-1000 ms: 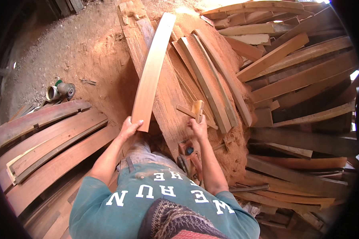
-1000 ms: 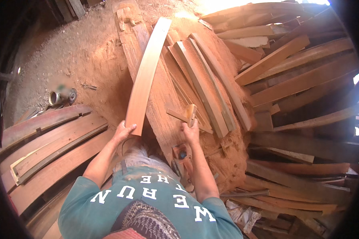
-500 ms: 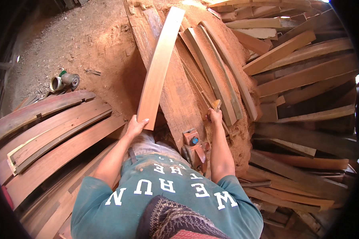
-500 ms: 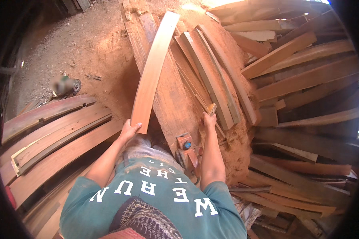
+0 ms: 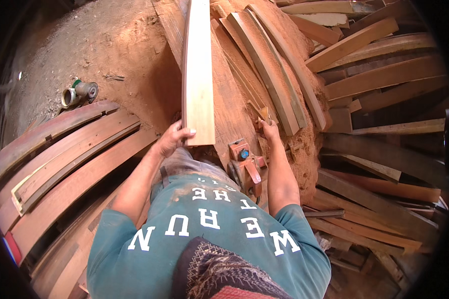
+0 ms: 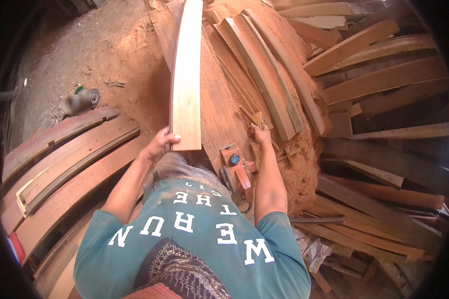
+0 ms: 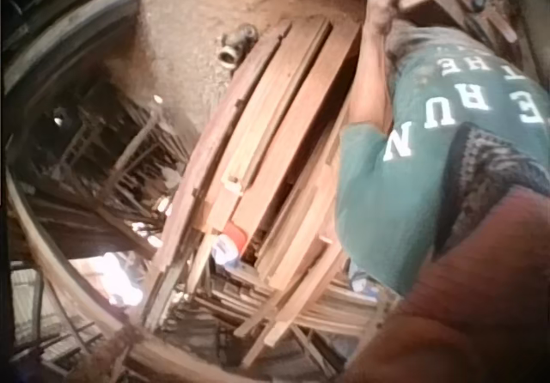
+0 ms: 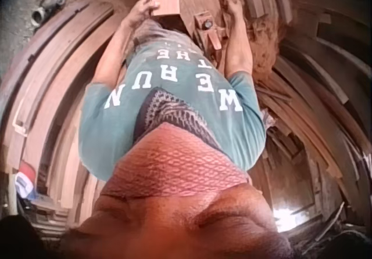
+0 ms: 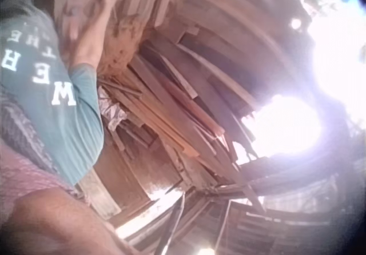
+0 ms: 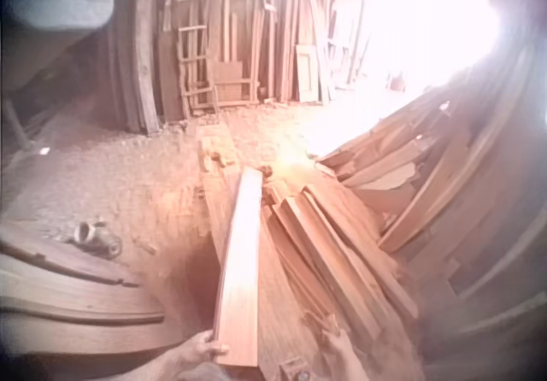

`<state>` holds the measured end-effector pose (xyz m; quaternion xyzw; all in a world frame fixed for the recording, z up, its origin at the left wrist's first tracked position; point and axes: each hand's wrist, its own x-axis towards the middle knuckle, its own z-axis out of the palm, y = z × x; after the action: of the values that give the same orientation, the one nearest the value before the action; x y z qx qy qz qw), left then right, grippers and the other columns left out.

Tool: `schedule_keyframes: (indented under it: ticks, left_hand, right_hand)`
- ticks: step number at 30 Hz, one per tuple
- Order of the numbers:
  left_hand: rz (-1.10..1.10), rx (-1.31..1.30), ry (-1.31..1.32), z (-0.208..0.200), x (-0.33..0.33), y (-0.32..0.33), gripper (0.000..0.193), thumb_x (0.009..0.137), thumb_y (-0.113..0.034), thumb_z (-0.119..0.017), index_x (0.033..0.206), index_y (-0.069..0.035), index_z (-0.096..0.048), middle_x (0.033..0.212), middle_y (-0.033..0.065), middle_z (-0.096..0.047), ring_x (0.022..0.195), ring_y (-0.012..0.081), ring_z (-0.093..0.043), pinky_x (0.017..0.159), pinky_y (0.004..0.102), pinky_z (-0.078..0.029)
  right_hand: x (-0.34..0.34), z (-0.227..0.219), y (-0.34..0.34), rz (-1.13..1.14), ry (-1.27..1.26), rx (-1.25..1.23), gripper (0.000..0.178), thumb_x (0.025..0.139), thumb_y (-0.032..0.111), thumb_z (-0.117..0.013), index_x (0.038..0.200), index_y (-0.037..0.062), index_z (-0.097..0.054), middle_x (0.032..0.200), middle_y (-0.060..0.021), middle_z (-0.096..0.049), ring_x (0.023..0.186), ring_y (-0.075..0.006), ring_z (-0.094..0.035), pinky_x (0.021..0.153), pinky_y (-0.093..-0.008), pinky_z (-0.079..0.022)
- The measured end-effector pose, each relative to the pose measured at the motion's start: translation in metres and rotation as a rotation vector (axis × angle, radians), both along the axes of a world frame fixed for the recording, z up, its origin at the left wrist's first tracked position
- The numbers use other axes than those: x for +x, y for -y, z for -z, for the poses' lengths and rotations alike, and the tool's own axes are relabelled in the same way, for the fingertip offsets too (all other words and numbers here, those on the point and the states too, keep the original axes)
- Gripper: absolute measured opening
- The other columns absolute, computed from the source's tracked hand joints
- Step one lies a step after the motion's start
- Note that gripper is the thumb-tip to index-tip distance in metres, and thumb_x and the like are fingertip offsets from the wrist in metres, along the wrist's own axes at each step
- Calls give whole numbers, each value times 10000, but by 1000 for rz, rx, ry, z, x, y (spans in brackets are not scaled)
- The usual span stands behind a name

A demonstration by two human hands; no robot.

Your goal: The person uses a power plane to smooth a wooden board, checks the edges with a try square, and marks lines with a marking gauge and a pencil.

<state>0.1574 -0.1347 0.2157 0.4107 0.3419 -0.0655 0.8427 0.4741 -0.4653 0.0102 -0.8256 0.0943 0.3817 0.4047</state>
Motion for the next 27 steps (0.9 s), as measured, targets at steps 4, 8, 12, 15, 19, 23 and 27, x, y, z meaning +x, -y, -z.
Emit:
schedule_keyframes:
  ticks: [4, 8, 12, 15, 19, 23, 27]
  left_hand:
    - [-92, -13, 157, -117, 48, -25, 644, 957, -335, -689, 1435, 67, -533, 1273, 152, -690, 1107, 223, -724, 924, 379, -646]
    - [-304, -119, 234, -178, 71, -52, 580, 964, -384, -709, 1386, -1, -601, 1144, 118, -743, 962, 222, -759, 706, 404, -679]
    - [-373, -139, 357, -210, 80, -47, 576, 978, -395, -684, 1361, 27, -596, 1113, 157, -741, 912, 233, -765, 710, 369, -685]
    - [-376, -125, 393, -229, 78, -38, 572, 983, -393, -680, 1365, 25, -596, 1120, 156, -739, 904, 236, -763, 709, 373, -677]
    - [-389, -94, 357, -251, 69, -23, 577, 989, -393, -669, 1378, 25, -591, 1129, 156, -736, 917, 240, -761, 724, 387, -677]
    - [-383, -58, 293, -259, 51, -3, 632, 981, -393, -669, 1428, 39, -561, 1173, 169, -729, 983, 262, -756, 732, 402, -670]
    - [-394, -143, 350, -241, 28, 8, 694, 974, -384, -676, 1503, 34, -510, 1287, 185, -712, 1077, 279, -749, 763, 431, -664]
  right_hand:
    - [-4, -23, 6, 136, -131, 123, 298, 1022, 291, -716, 1209, 102, -582, 965, -93, -737, 729, -248, -760, 638, -418, -645]
    - [-6, -26, 13, 156, -165, 155, 292, 1009, 281, -732, 1194, 115, -579, 900, -82, -725, 707, -248, -754, 597, -410, -621]
    - [-7, -26, 27, 132, -159, 170, 292, 999, 260, -732, 1199, 122, -570, 890, -75, -726, 718, -241, -753, 563, -393, -572]
    - [-11, -28, 31, 133, -116, 97, 342, 990, 264, -735, 1253, 123, -568, 940, -78, -729, 740, -237, -751, 577, -408, -559]
    - [-17, -21, 28, 99, -29, 2, 460, 948, 269, -767, 1334, 100, -582, 1027, -98, -727, 798, -250, -740, 601, -440, -574]
    - [-22, 14, 29, -31, 199, -95, 541, 886, 241, -803, 1345, 43, -596, 1108, -150, -741, 882, -268, -740, 711, -431, -616]
    - [-21, 52, 30, -110, 288, -104, 633, 867, 255, -808, 1400, -3, -582, 1267, -259, -724, 1191, -369, -694, 1018, -453, -539]
